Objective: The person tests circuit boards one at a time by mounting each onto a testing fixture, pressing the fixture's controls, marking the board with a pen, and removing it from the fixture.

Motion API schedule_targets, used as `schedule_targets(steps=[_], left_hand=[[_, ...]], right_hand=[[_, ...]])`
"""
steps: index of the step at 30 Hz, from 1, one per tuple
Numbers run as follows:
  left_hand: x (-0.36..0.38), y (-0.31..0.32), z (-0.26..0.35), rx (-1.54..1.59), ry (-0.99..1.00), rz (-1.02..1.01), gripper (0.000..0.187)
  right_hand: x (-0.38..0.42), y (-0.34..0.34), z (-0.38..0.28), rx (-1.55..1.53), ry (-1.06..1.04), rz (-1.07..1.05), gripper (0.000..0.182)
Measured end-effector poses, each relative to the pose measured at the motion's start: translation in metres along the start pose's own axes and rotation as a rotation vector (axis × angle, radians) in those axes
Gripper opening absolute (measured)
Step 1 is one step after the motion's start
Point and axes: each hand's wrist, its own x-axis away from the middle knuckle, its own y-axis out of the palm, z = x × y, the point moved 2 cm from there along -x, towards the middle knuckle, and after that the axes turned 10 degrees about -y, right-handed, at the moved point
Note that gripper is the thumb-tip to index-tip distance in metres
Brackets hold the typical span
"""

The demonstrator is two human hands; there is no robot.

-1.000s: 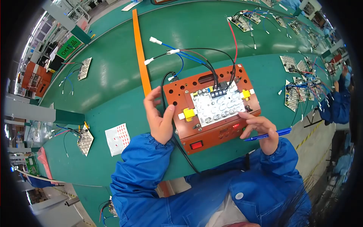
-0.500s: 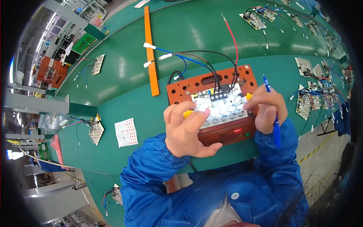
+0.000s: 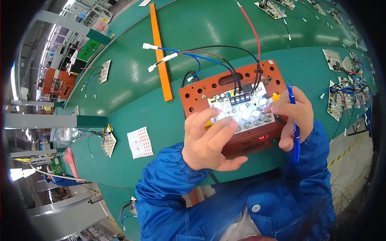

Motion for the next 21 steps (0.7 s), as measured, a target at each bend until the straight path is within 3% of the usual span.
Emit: schedule_targets(steps=[7, 17, 21], left_hand=[[0.002, -0.001, 0.000, -0.006, -0.046, -0.083, 0.074], [-0.001, -0.004, 0.003, -0.126, -0.043, 0.087, 0.077], [-0.004, -0.004, 0.003, -0.152, -0.070, 0.104, 0.078]], right_hand=[[-0.008, 0.002, -0.005, 0.011, -0.078, -0.115, 0.063], [-0.014, 0.007, -0.010, 0.024, -0.068, -0.338, 0.061], [-0.013, 0.005, -0.008, -0.014, -0.029, -0.308, 0.062]])
